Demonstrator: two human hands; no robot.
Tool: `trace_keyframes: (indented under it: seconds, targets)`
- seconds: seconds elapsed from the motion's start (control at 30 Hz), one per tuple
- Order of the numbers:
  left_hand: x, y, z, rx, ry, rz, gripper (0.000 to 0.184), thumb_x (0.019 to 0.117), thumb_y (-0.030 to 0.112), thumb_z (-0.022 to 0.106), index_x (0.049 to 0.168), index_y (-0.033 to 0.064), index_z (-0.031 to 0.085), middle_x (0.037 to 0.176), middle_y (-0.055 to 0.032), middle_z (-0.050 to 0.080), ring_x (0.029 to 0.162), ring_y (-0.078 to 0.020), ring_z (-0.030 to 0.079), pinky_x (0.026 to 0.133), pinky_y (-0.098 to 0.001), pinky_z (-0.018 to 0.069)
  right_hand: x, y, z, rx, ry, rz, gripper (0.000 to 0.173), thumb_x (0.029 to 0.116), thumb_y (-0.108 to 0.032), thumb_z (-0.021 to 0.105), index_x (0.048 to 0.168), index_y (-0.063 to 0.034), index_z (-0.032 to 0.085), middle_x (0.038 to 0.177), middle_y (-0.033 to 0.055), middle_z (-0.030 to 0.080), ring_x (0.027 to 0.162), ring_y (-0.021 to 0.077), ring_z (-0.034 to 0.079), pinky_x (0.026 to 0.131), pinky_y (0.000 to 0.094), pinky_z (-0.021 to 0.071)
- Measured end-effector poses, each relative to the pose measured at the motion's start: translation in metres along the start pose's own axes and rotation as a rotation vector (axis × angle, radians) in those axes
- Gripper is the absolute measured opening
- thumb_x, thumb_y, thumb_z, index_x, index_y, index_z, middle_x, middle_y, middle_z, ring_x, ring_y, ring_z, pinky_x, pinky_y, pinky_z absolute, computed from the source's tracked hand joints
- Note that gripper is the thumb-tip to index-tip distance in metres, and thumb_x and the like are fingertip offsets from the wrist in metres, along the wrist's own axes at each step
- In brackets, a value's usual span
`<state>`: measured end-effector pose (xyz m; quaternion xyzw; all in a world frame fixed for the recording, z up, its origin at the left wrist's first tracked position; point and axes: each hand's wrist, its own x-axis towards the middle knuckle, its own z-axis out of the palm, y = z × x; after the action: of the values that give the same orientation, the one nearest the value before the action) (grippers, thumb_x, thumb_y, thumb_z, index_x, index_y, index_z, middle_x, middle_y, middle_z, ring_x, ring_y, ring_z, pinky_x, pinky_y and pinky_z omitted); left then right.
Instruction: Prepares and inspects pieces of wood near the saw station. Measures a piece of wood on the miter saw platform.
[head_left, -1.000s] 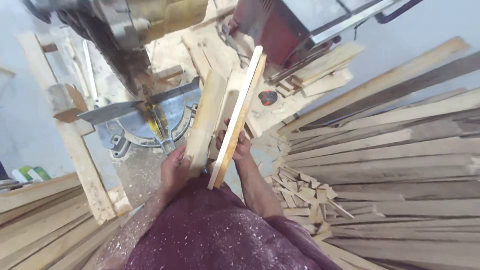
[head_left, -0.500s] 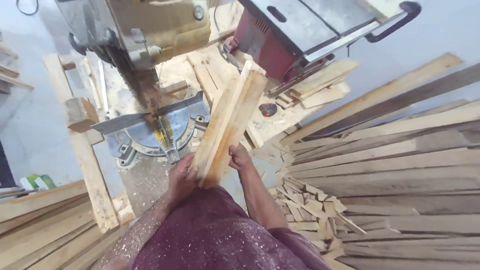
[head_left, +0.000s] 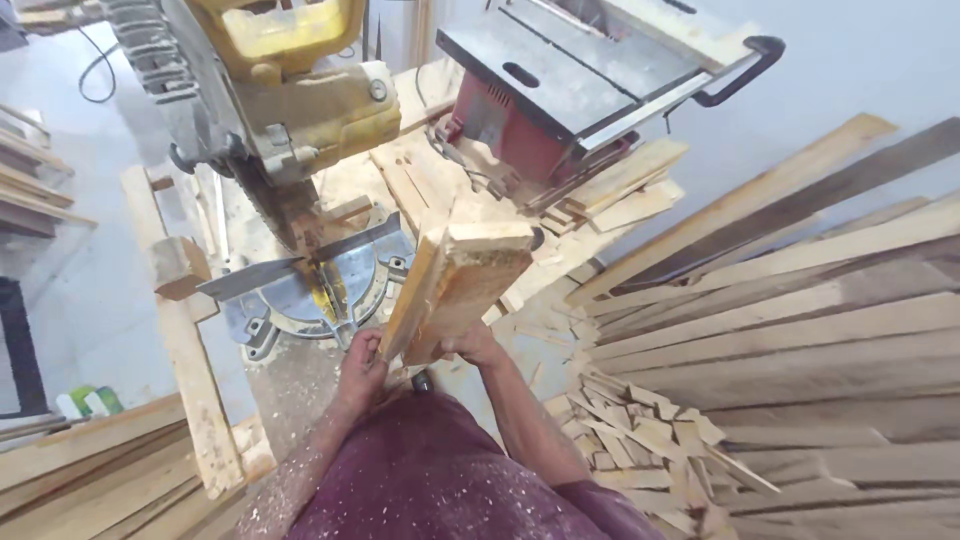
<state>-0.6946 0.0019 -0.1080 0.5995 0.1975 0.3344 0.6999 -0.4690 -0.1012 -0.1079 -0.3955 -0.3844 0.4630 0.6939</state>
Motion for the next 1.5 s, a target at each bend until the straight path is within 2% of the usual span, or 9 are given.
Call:
trace_keyframes:
  seconds: [0.17, 0.47, 0.6, 0.77, 1.03, 1.2, 1.33, 1.43, 1.5]
  targets:
    - [0.005, 0.011, 0.006, 0.111, 0.007, 0.002, 0.057, 0.0817, -0.006, 0.061, 0.138, -0.0052, 0.052, 0.124, -0.0134, 0.069, 0.111, -0.0199, 0.069, 0.096, -0.0401, 0.0599, 0.000, 0.002, 0.006, -0.025, -0.096, -0.012, 0.055, 0.0763, -0.020, 0.090, 0.125, -0.0161, 0.064, 0.113, -0.0053, 0.075, 0.104, 0.0098, 0.072, 0.094, 0.0357, 0.0611]
    - [0.018, 0.026, -0.008, 0.062, -0.157, 0.053, 0.057, 0.1002, 0.045, 0.064, 0.129, -0.0038, 0.060, 0.116, -0.0039, 0.073, 0.104, -0.0084, 0.070, 0.094, -0.0331, 0.0596, -0.001, -0.006, 0.028, -0.088, -0.101, 0.084, 0.060, 0.0833, -0.029, 0.084, 0.132, -0.0152, 0.051, 0.111, -0.0093, 0.073, 0.099, 0.0055, 0.071, 0.088, 0.0303, 0.0615]
    - [0.024, 0.048, 0.010, -0.040, -0.330, 0.001, 0.087, 0.1012, 0.054, 0.056, 0.153, -0.0088, 0.026, 0.132, -0.0056, 0.065, 0.115, -0.0062, 0.065, 0.101, -0.0307, 0.0560, 0.008, -0.011, 0.043, -0.009, -0.170, 0.024, 0.041, 0.0926, -0.052, 0.071, 0.126, -0.0320, 0.057, 0.104, -0.0184, 0.072, 0.085, -0.0050, 0.067, 0.076, 0.0178, 0.0582]
    - [0.032, 0.062, 0.016, 0.010, -0.335, 0.030, 0.108, 0.0902, 0.072, 0.060, 0.155, -0.0078, 0.027, 0.146, -0.0133, 0.054, 0.126, -0.0096, 0.059, 0.107, -0.0313, 0.0526, 0.014, -0.002, 0.041, -0.036, -0.221, -0.006, 0.071, 0.0886, -0.067, 0.066, 0.143, -0.0232, 0.055, 0.134, -0.0109, 0.066, 0.121, 0.0029, 0.062, 0.104, 0.0285, 0.0530]
    - [0.027, 0.064, 0.022, -0.168, -0.221, 0.034, 0.100, 0.0834, 0.053, 0.080, 0.149, -0.0053, 0.031, 0.127, -0.0068, 0.065, 0.111, -0.0103, 0.067, 0.097, -0.0311, 0.0582, 0.007, 0.006, 0.066, 0.001, 0.113, -0.124, 0.063, 0.0831, -0.045, 0.084, 0.132, -0.0143, 0.060, 0.123, -0.0016, 0.068, 0.108, 0.0103, 0.067, 0.092, 0.0327, 0.0589]
    - [0.033, 0.062, 0.015, -0.140, -0.181, 0.100, 0.100, 0.0807, 0.048, 0.083, 0.146, -0.0081, 0.033, 0.127, -0.0096, 0.064, 0.113, -0.0123, 0.066, 0.099, -0.0325, 0.0576, -0.008, -0.012, 0.070, -0.633, 0.005, -0.122, 0.097, 0.0797, -0.070, 0.075, 0.142, 0.0007, 0.052, 0.137, 0.0161, 0.053, 0.123, 0.0204, 0.057, 0.100, 0.0374, 0.0552]
    - [0.043, 0.065, 0.007, -0.139, -0.183, 0.116, 0.104, 0.0768, 0.052, 0.086, 0.145, -0.0080, 0.035, 0.127, -0.0097, 0.066, 0.112, -0.0132, 0.067, 0.098, -0.0339, 0.0586, -0.002, -0.055, 0.070, -0.730, -0.027, 0.009, 0.079, 0.0670, -0.035, 0.095, 0.130, -0.0031, 0.060, 0.121, 0.0070, 0.065, 0.106, 0.0128, 0.067, 0.086, 0.0328, 0.0622]
    - [0.054, 0.065, -0.006, -0.200, -0.165, 0.071, 0.098, 0.0772, 0.050, 0.085, 0.142, -0.0054, 0.038, 0.119, -0.0063, 0.069, 0.105, -0.0136, 0.070, 0.093, -0.0347, 0.0604, -0.006, -0.103, 0.042, -0.868, 0.105, -0.101, 0.074, 0.0709, -0.036, 0.092, 0.130, -0.0031, 0.061, 0.124, 0.0053, 0.069, 0.113, 0.0107, 0.067, 0.097, 0.0338, 0.0595]
    - [0.062, 0.066, -0.011, -0.216, -0.168, 0.003, 0.091, 0.0804, 0.048, 0.082, 0.141, -0.0044, 0.038, 0.114, -0.0039, 0.071, 0.100, -0.0121, 0.071, 0.090, -0.0331, 0.0614, 0.001, -0.133, 0.018, -1.015, 0.065, -0.261, 0.065, 0.0911, -0.037, 0.075, 0.142, -0.0026, 0.053, 0.140, 0.0103, 0.060, 0.132, 0.0152, 0.056, 0.111, 0.0361, 0.0503]
